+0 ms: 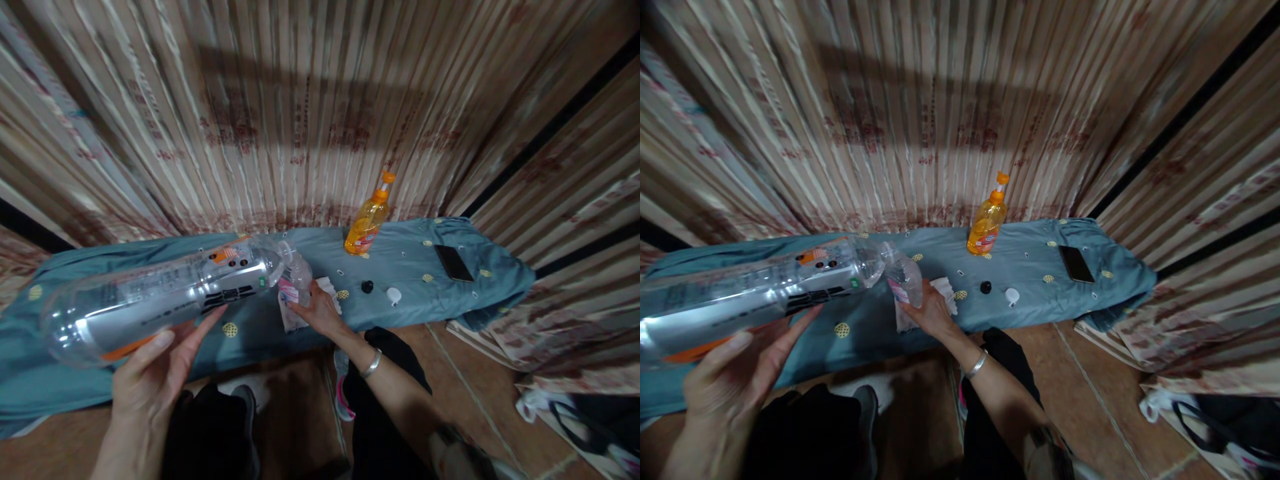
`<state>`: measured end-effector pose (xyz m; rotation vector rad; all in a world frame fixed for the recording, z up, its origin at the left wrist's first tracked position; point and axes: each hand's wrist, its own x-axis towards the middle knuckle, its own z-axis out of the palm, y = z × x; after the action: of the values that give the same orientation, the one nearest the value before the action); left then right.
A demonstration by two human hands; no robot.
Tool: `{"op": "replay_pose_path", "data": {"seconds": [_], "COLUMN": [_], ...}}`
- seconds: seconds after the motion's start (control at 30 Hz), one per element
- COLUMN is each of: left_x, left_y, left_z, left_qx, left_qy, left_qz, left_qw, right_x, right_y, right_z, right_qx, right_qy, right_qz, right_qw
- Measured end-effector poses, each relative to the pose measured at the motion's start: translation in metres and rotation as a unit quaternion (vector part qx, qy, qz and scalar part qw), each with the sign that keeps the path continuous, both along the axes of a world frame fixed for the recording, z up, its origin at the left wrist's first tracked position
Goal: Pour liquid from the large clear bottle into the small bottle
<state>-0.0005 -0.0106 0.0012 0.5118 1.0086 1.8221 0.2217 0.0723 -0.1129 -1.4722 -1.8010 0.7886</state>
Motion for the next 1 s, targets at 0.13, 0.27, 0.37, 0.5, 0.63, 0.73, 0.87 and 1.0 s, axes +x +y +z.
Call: {"op": "replay_pose_path", "data": {"seconds": [0.13,0.27,0.37,0.5,0.63,0.73,0.87,1.0], "left_x": [0.0006,-0.0001,-0.0007,-0.0009,-0.0018,-0.0025,-0.0026,-0.0030], "left_y": [0.0006,-0.0003,-0.0014,-0.0009,0.0007,0.0010,0.0011,0.0010], "left_z": [-0.0008,-0.0007,-0.0006,-0.0007,-0.0019,-0.0030,-0.0037,-0.0039], "left_qx": [0.003,0.006,0.005,0.007,0.014,0.018,0.018,0.013], "left_qy": [0.001,-0.009,-0.009,-0.011,-0.015,-0.019,-0.020,-0.031], "left_qz": [0.002,0.000,0.001,-0.002,-0.009,-0.009,-0.010,-0.003], "left_qw": [1.000,1.000,1.000,1.000,1.000,1.000,1.000,0.999], "right_x": [-0.0005,-0.0012,-0.0013,-0.0014,-0.0014,-0.0013,-0.0019,-0.0024], "right_y": [0.0002,-0.0001,-0.0003,-0.0007,-0.0016,-0.0021,-0.0017,-0.0009], "right_z": [0.0005,0.0018,0.0029,0.0052,0.0074,0.0080,0.0071,0.0055], "right_qx": [0.000,-0.010,-0.010,-0.016,-0.021,-0.021,-0.015,-0.017], "right_qy": [-0.004,-0.008,-0.006,-0.007,-0.008,-0.013,-0.019,-0.026], "right_qz": [0.000,-0.005,-0.004,-0.004,-0.002,-0.004,-0.002,-0.010], "right_qw": [1.000,1.000,1.000,1.000,1.000,1.000,1.000,0.999]}}
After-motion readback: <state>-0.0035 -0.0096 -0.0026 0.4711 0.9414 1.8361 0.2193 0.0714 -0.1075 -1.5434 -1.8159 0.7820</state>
